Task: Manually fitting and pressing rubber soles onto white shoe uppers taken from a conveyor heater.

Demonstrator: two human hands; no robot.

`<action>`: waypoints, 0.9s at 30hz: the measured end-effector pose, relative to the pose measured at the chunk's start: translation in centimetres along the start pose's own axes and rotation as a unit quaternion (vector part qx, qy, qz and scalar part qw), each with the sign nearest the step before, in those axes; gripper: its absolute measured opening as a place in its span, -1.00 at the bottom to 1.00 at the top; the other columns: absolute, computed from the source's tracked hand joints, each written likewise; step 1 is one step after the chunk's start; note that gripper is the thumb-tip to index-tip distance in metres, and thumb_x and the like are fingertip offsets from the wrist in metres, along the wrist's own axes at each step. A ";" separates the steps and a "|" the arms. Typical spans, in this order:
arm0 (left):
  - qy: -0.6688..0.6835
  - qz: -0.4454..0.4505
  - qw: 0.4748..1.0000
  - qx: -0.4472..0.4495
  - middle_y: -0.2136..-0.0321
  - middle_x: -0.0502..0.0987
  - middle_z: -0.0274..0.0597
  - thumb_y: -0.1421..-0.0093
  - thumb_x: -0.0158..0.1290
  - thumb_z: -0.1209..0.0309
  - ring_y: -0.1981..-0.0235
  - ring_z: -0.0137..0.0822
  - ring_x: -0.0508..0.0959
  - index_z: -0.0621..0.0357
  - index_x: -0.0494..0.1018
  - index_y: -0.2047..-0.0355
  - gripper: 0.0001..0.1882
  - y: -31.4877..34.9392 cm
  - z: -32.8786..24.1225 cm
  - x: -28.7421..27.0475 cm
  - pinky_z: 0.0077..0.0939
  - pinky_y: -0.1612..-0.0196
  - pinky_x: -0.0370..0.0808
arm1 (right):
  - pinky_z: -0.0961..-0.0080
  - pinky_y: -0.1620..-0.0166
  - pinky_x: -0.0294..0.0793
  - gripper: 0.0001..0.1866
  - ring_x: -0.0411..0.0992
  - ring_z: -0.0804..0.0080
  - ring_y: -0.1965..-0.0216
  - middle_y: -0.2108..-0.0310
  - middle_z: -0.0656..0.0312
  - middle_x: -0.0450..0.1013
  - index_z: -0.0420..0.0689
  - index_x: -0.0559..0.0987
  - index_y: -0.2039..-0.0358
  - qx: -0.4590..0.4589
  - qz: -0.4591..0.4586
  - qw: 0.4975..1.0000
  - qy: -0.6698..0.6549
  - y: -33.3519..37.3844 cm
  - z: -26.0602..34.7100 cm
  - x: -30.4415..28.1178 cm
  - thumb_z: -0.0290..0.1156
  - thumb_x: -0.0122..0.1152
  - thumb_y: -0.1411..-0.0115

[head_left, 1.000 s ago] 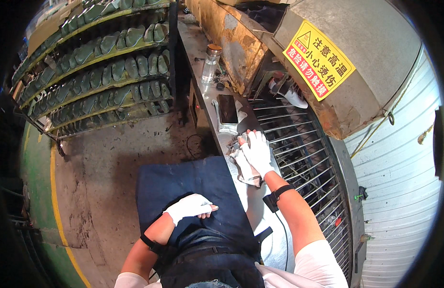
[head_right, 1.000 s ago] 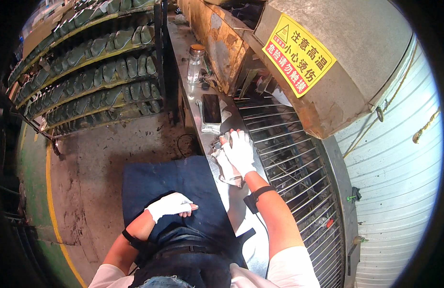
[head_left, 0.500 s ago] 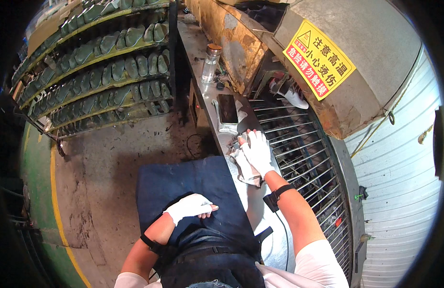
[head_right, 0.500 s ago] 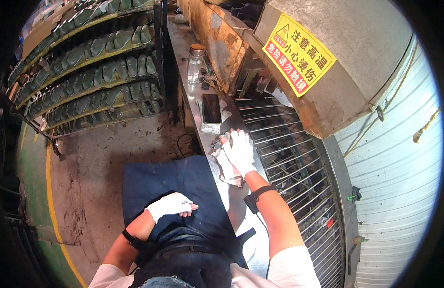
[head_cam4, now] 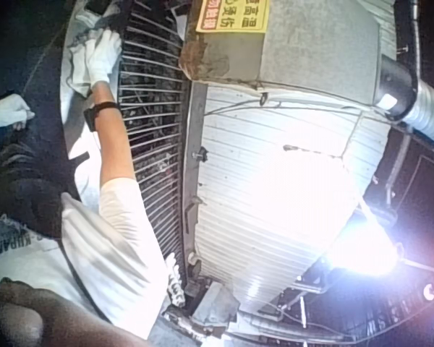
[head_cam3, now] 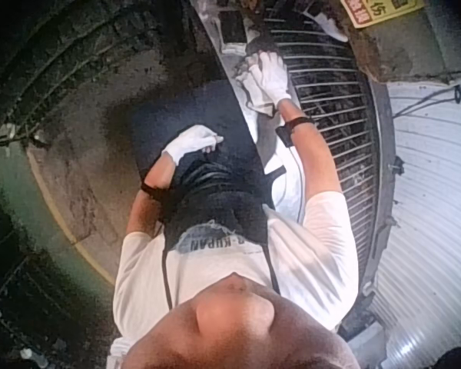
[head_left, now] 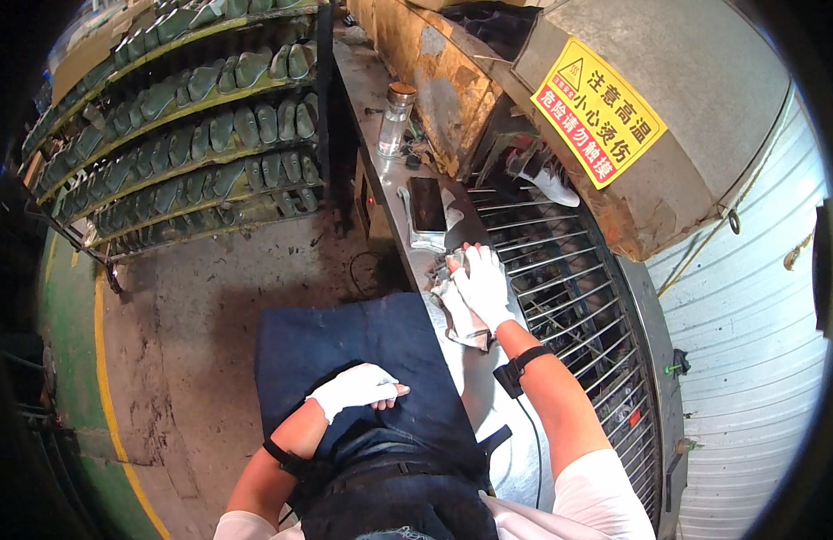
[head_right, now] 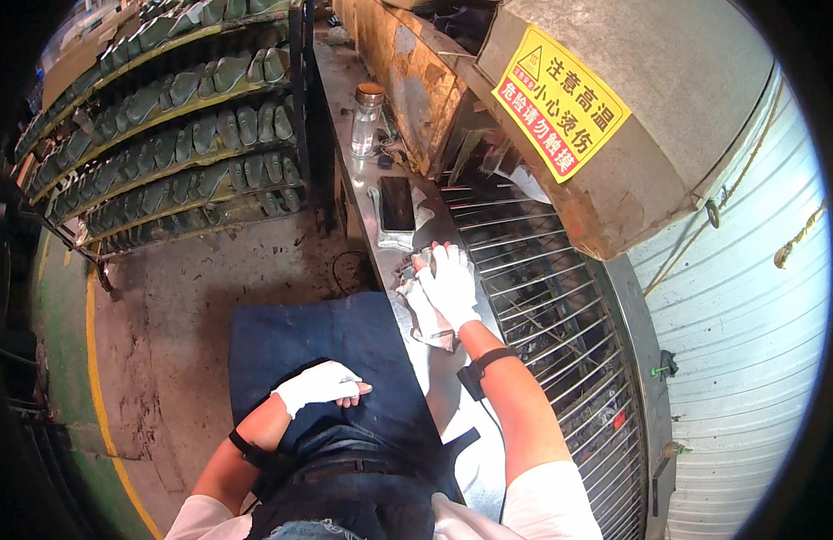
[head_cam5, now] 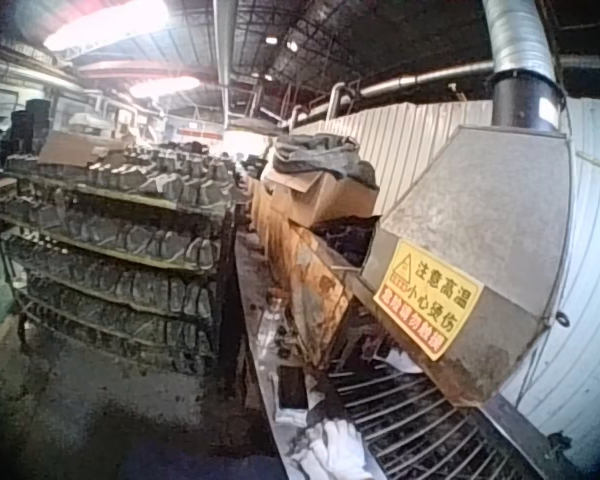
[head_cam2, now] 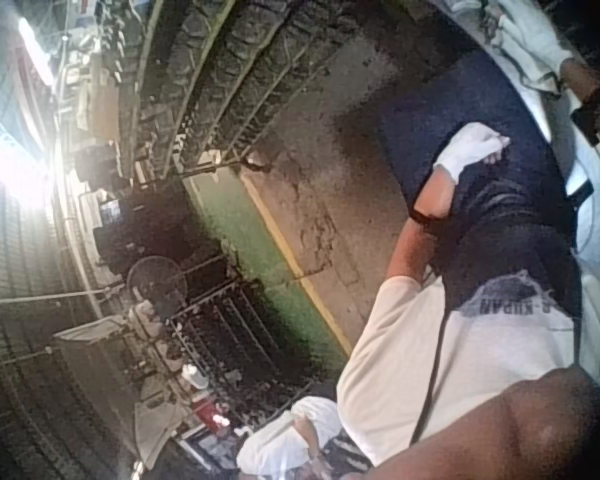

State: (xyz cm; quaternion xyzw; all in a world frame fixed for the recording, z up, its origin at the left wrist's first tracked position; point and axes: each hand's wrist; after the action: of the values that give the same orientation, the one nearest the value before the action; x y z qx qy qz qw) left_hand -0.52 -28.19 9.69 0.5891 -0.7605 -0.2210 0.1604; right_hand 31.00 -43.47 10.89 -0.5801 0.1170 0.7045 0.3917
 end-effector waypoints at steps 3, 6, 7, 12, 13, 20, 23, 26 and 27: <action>-0.003 -0.002 1.000 -0.001 0.48 0.71 -0.29 -0.49 0.23 -0.02 0.48 -0.49 0.60 0.22 0.73 0.37 -0.48 0.0 0.0 0.0 -0.48 0.31 0.56 | -0.04 -0.35 0.42 -0.36 0.41 -0.24 -0.31 -0.25 -0.21 0.46 -0.21 0.54 -0.29 0.001 0.009 1.000 0.005 -0.1 0.2 -0.2 0.08 0.18 -0.48; -0.014 0.000 1.000 -0.001 0.48 0.71 -0.29 -0.49 0.23 -0.02 0.47 -0.49 0.60 0.22 0.73 0.37 -0.48 0.0 -0.2 -0.1 -0.48 0.31 0.56 | -0.04 -0.35 0.42 -0.36 0.41 -0.25 -0.32 -0.25 -0.23 0.46 -0.21 0.54 -0.29 0.002 0.015 1.000 0.010 0.0 0.1 -0.3 0.08 0.18 -0.48; -0.017 0.002 1.000 -0.004 0.47 0.71 -0.29 -0.49 0.23 -0.03 0.47 -0.49 0.60 0.23 0.73 0.36 -0.48 0.0 -0.3 -0.1 -0.48 0.31 0.56 | -0.04 -0.35 0.43 -0.36 0.41 -0.25 -0.32 -0.25 -0.23 0.45 -0.21 0.54 -0.29 0.002 0.013 1.000 0.014 0.0 0.1 -0.3 0.08 0.18 -0.48; -0.016 0.005 1.000 0.003 0.46 0.72 -0.27 -0.50 0.21 -0.03 0.47 -0.47 0.61 0.24 0.73 0.35 -0.47 -0.2 0.3 -0.1 -0.47 0.30 0.57 | -0.06 -0.33 0.44 -0.36 0.42 -0.26 -0.31 -0.25 -0.24 0.46 -0.20 0.54 -0.27 0.002 0.004 1.000 -0.001 0.0 0.3 -0.2 0.09 0.18 -0.48; -0.014 0.005 1.000 0.004 0.45 0.72 -0.27 -0.51 0.21 -0.03 0.47 -0.47 0.61 0.25 0.73 0.34 -0.47 -0.2 0.4 -0.1 -0.47 0.29 0.58 | -0.07 -0.33 0.44 -0.37 0.42 -0.27 -0.30 -0.25 -0.25 0.46 -0.20 0.54 -0.27 0.003 0.003 1.000 -0.004 0.0 0.4 -0.3 0.09 0.17 -0.48; -0.025 0.007 1.000 0.006 0.46 0.72 -0.26 -0.50 0.21 -0.03 0.47 -0.46 0.62 0.25 0.72 0.36 -0.46 -0.5 0.5 -0.1 -0.46 0.29 0.58 | -0.05 -0.32 0.44 -0.37 0.43 -0.26 -0.29 -0.24 -0.24 0.46 -0.20 0.54 -0.27 0.000 0.002 1.000 0.008 0.0 0.2 -0.3 0.09 0.18 -0.48; -0.020 0.004 1.000 0.007 0.47 0.72 -0.26 -0.50 0.20 -0.03 0.47 -0.46 0.61 0.24 0.72 0.37 -0.46 -0.4 0.5 -0.1 -0.46 0.29 0.58 | -0.05 -0.31 0.45 -0.38 0.44 -0.25 -0.28 -0.23 -0.22 0.47 -0.19 0.55 -0.26 -0.002 0.002 1.000 0.009 -0.1 0.3 -0.3 0.09 0.17 -0.48; -0.018 0.002 1.000 0.002 0.47 0.72 -0.26 -0.50 0.21 -0.02 0.48 -0.47 0.61 0.24 0.72 0.38 -0.47 -0.4 0.3 0.0 -0.46 0.29 0.57 | -0.06 -0.29 0.45 -0.39 0.44 -0.25 -0.27 -0.22 -0.20 0.47 -0.19 0.55 -0.24 -0.005 -0.002 1.000 0.014 -0.1 0.2 -0.1 0.08 0.17 -0.48; -0.007 0.001 1.000 0.000 0.47 0.72 -0.27 -0.50 0.21 -0.02 0.48 -0.47 0.60 0.23 0.72 0.38 -0.47 -0.4 0.2 0.1 -0.46 0.30 0.57 | -0.07 -0.29 0.45 -0.40 0.44 -0.25 -0.26 -0.23 -0.20 0.47 -0.18 0.55 -0.23 -0.005 -0.005 1.000 0.018 -0.1 0.0 0.0 0.08 0.17 -0.48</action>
State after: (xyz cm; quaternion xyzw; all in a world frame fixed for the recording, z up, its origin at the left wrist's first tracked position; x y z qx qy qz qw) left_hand -0.32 -28.30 9.35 0.5863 -0.7624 -0.2253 0.1555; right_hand 31.01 -43.41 10.94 -0.5951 0.1173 0.6928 0.3900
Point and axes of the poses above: each hand's wrist, its own y-axis away from the middle knuckle, its own x-axis out of the palm, z = x × y
